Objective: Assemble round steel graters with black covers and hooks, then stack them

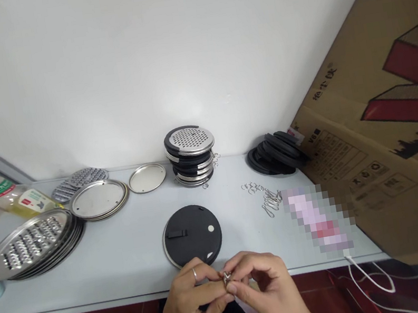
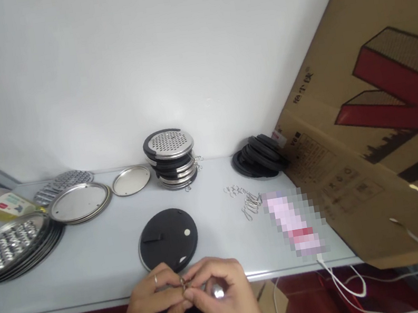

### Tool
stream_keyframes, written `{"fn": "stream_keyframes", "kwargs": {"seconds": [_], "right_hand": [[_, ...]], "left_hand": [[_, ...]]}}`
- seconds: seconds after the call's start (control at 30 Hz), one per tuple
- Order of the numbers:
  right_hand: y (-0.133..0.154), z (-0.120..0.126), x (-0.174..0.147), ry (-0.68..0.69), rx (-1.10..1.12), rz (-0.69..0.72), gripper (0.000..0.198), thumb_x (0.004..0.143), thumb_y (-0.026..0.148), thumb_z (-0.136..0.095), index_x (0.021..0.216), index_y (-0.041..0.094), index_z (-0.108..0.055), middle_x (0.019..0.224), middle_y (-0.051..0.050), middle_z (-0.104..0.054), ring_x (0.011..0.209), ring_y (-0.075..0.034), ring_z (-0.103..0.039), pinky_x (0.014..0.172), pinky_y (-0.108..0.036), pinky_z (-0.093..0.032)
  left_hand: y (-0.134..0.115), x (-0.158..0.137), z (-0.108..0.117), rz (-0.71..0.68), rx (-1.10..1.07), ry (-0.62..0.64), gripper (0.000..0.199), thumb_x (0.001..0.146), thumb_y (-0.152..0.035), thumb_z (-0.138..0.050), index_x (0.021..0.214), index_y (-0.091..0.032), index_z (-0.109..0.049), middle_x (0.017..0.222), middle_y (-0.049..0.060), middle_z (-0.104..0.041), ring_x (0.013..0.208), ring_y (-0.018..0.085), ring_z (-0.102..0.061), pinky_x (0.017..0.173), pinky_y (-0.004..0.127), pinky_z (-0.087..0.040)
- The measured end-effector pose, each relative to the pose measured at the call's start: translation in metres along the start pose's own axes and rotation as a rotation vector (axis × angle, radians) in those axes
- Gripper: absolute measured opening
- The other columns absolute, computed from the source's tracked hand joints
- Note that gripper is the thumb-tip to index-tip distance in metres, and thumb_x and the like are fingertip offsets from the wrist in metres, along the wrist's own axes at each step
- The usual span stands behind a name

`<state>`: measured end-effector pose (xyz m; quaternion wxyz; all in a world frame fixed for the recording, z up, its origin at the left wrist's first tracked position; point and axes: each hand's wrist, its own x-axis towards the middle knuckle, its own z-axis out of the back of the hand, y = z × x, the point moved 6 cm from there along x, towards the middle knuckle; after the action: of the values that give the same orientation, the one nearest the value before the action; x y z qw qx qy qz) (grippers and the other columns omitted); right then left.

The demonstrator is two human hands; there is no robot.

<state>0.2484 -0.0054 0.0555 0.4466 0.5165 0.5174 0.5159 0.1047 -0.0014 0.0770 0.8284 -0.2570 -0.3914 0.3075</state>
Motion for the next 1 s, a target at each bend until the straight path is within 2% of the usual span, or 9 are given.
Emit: {"fn": "stream_keyframes", "kwargs": {"seconds": [0.1,0.2,0.33,0.4,0.47,0.53,0.63,0.83,1.0], "right_hand": [[0.004,0.001,0.005,0.092,0.062,0.033,0.011,0.074,0.022,-0.082,0.068,0.019,-0.073,0.078,-0.005,-0.072,0.066,-0.014,-0.062,0.060,-0.024,-0.047],[0.004,0.001,0.007,0.179,0.173,0.027,0.013,0.068,0.022,-0.086,0.065,0.019,-0.074,0.071,-0.003,-0.070,0.060,-0.012,-0.060,0.056,-0.023,-0.046],[0.000,-0.001,0.005,0.270,0.244,-0.004,0.012,0.065,0.023,-0.086,0.064,0.021,-0.074,0.068,-0.003,-0.071,0.054,-0.011,-0.059,0.052,-0.023,-0.047],[-0.001,-0.001,0.004,0.287,0.247,-0.009,0.012,0.064,0.021,-0.086,0.064,0.022,-0.075,0.067,-0.003,-0.072,0.051,-0.012,-0.060,0.051,-0.023,-0.048],[-0.001,-0.002,0.003,0.306,0.259,-0.015,0.011,0.063,0.019,-0.086,0.064,0.023,-0.076,0.067,-0.003,-0.073,0.052,-0.012,-0.062,0.051,-0.024,-0.049],[0.001,-0.003,0.003,0.323,0.293,-0.011,0.011,0.064,0.018,-0.085,0.067,0.024,-0.077,0.068,-0.003,-0.073,0.053,-0.013,-0.063,0.051,-0.024,-0.050],[0.003,-0.004,0.003,0.337,0.344,0.003,0.011,0.065,0.018,-0.085,0.070,0.025,-0.078,0.070,-0.002,-0.074,0.053,-0.012,-0.065,0.051,-0.023,-0.051],[0.002,-0.005,0.003,0.345,0.347,-0.011,0.019,0.062,0.010,-0.084,0.071,0.026,-0.079,0.070,-0.002,-0.074,0.056,-0.013,-0.065,0.053,-0.023,-0.049],[0.003,-0.005,0.003,0.349,0.329,-0.011,0.019,0.064,0.008,-0.083,0.072,0.025,-0.079,0.071,-0.002,-0.074,0.057,-0.012,-0.064,0.054,-0.022,-0.048]], "left_hand": [[0.001,0.000,-0.001,0.082,-0.119,0.023,0.019,0.088,-0.016,-0.063,0.071,-0.018,-0.073,0.066,0.004,-0.063,0.062,0.012,-0.058,0.058,0.022,-0.046],[0.005,-0.004,-0.007,0.203,-0.319,0.061,0.014,0.085,-0.023,-0.069,0.073,-0.020,-0.076,0.065,0.004,-0.066,0.057,0.012,-0.061,0.053,0.020,-0.045],[0.006,-0.015,-0.009,0.235,-0.463,0.005,0.005,0.080,-0.028,-0.076,0.080,-0.024,-0.076,0.069,0.005,-0.071,0.064,0.016,-0.067,0.064,0.025,-0.052],[0.006,-0.019,-0.010,0.241,-0.542,-0.008,0.007,0.083,-0.026,-0.073,0.090,-0.024,-0.075,0.076,0.006,-0.073,0.072,0.018,-0.069,0.070,0.029,-0.054],[0.004,-0.020,-0.013,0.256,-0.649,0.032,0.009,0.088,-0.024,-0.066,0.094,-0.024,-0.073,0.079,0.007,-0.073,0.071,0.018,-0.069,0.068,0.029,-0.055],[0.001,-0.019,-0.017,0.261,-0.723,0.090,0.013,0.091,-0.022,-0.060,0.090,-0.022,-0.073,0.076,0.008,-0.072,0.065,0.016,-0.068,0.062,0.027,-0.055],[-0.003,-0.016,-0.017,0.251,-0.712,0.092,0.013,0.090,-0.019,-0.060,0.084,-0.021,-0.072,0.074,0.007,-0.072,0.064,0.016,-0.069,0.060,0.027,-0.055],[0.000,-0.028,-0.016,0.243,-0.616,-0.001,0.019,0.083,-0.009,-0.065,0.094,-0.025,-0.067,0.080,0.003,-0.075,0.076,0.017,-0.071,0.073,0.030,-0.055],[-0.002,-0.024,-0.015,0.196,-0.534,-0.014,0.013,0.084,-0.011,-0.065,0.085,-0.024,-0.067,0.075,0.002,-0.074,0.071,0.014,-0.069,0.072,0.026,-0.054]]}}
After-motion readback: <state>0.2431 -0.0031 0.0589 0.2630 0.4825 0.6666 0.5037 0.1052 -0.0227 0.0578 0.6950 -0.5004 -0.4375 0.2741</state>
